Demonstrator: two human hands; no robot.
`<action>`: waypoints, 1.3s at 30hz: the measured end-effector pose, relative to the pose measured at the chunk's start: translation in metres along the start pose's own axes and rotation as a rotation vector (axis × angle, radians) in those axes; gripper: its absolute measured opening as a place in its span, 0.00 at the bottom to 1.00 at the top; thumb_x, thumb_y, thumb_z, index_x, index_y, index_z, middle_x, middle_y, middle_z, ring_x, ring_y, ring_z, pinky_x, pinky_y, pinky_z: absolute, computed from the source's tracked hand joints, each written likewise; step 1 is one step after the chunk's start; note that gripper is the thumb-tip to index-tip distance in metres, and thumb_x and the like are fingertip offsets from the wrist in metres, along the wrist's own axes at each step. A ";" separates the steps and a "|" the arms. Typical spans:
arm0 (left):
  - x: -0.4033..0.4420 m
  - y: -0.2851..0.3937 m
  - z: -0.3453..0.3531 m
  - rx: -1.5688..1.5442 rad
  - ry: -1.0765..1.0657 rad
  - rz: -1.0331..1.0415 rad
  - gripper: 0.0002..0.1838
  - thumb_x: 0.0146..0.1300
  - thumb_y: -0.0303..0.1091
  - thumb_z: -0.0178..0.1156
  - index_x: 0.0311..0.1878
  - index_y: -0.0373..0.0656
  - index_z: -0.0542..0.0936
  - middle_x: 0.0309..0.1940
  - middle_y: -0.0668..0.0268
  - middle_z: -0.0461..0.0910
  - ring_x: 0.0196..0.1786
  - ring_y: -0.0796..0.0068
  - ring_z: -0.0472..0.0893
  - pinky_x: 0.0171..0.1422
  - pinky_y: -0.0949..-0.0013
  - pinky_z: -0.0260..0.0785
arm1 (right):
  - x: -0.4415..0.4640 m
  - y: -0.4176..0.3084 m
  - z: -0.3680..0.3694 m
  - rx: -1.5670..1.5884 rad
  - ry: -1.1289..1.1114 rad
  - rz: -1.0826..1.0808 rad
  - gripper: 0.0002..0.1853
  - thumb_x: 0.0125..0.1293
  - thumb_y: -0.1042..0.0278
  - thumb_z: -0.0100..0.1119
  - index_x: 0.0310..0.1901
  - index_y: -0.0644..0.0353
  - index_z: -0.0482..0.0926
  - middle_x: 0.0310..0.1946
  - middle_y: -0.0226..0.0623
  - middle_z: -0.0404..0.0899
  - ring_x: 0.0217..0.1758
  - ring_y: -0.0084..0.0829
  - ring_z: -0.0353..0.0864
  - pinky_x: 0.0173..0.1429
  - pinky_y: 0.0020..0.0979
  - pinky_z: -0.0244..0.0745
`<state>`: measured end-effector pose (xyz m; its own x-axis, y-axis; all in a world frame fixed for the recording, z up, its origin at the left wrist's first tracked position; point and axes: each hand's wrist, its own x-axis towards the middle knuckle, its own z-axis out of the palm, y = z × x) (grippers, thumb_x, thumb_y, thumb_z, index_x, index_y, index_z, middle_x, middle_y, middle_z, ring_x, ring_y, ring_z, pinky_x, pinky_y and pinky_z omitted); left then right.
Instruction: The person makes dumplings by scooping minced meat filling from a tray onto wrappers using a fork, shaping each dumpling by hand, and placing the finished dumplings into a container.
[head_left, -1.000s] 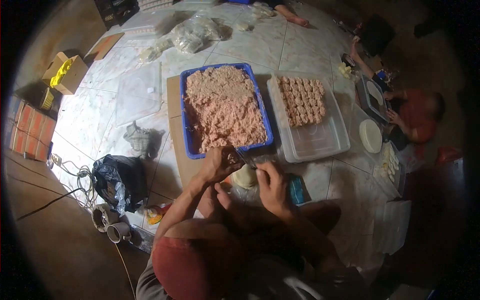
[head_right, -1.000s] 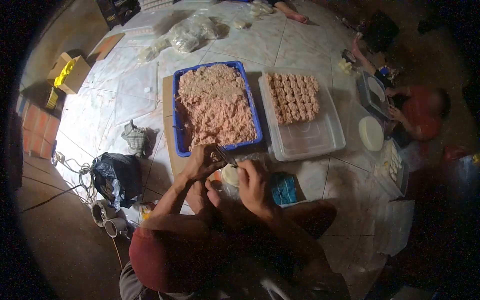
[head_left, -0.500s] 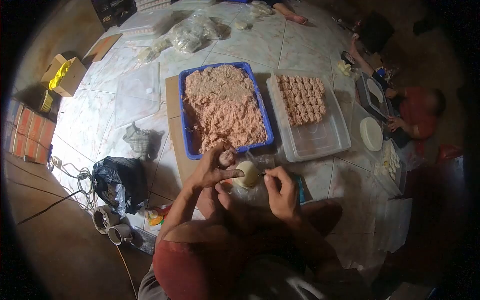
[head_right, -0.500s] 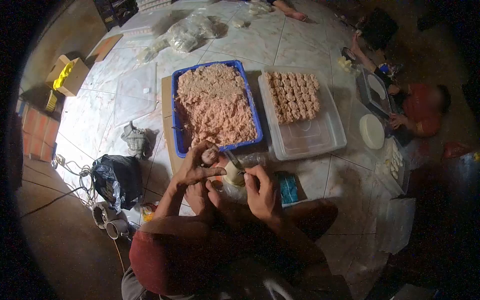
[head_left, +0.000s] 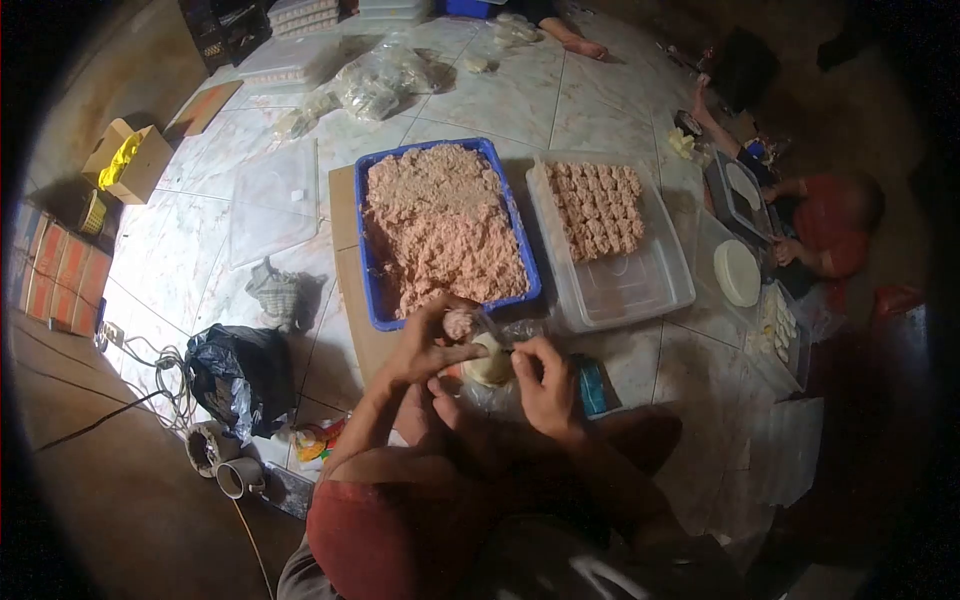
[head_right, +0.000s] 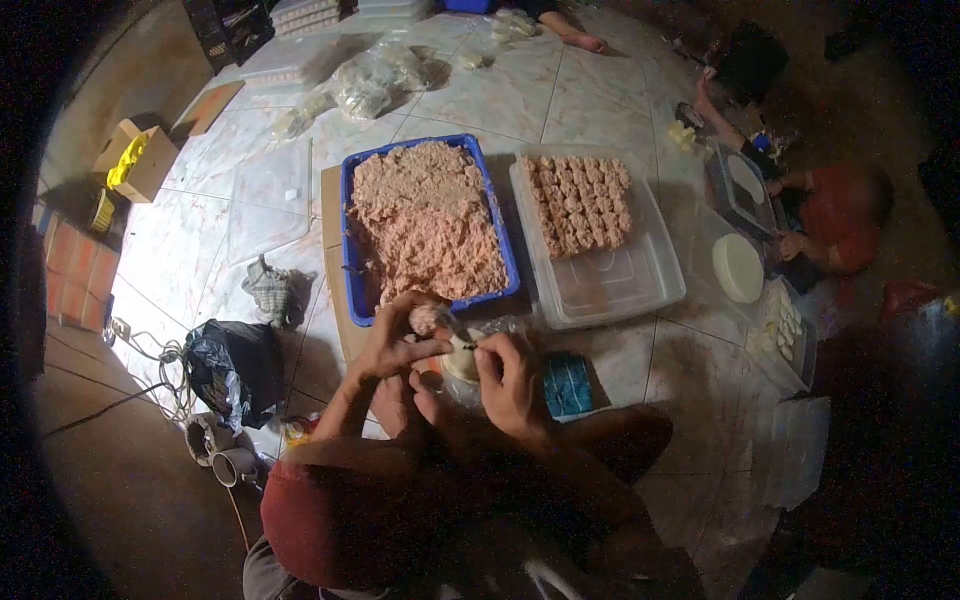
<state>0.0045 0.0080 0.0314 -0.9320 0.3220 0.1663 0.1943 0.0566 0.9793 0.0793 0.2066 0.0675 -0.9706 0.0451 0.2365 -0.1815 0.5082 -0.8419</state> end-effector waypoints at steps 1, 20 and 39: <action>-0.001 0.003 -0.007 -0.032 -0.049 -0.060 0.19 0.53 0.35 0.77 0.42 0.36 0.80 0.34 0.65 0.83 0.36 0.77 0.79 0.42 0.69 0.74 | 0.003 -0.002 -0.002 0.079 -0.012 0.094 0.05 0.67 0.73 0.60 0.41 0.65 0.78 0.36 0.49 0.82 0.40 0.48 0.83 0.45 0.39 0.75; 0.000 0.018 0.038 -0.680 -0.145 -0.247 0.36 0.72 0.48 0.59 0.71 0.29 0.63 0.66 0.49 0.71 0.68 0.54 0.73 0.75 0.55 0.64 | 0.074 0.046 -0.023 -0.098 -0.353 -0.091 0.14 0.60 0.70 0.67 0.45 0.63 0.76 0.41 0.51 0.79 0.49 0.50 0.81 0.54 0.43 0.76; -0.027 0.015 0.056 0.110 -0.629 -0.315 0.15 0.68 0.35 0.66 0.51 0.36 0.81 0.46 0.55 0.84 0.49 0.62 0.84 0.54 0.63 0.74 | 0.196 0.249 -0.180 -0.524 0.048 0.110 0.48 0.55 0.72 0.72 0.75 0.63 0.54 0.66 0.59 0.69 0.70 0.54 0.69 0.73 0.44 0.66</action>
<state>0.0501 0.0530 0.0348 -0.6017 0.7573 -0.2537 0.0054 0.3215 0.9469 -0.1278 0.4967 -0.0089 -0.9689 0.1551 0.1929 0.0359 0.8591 -0.5105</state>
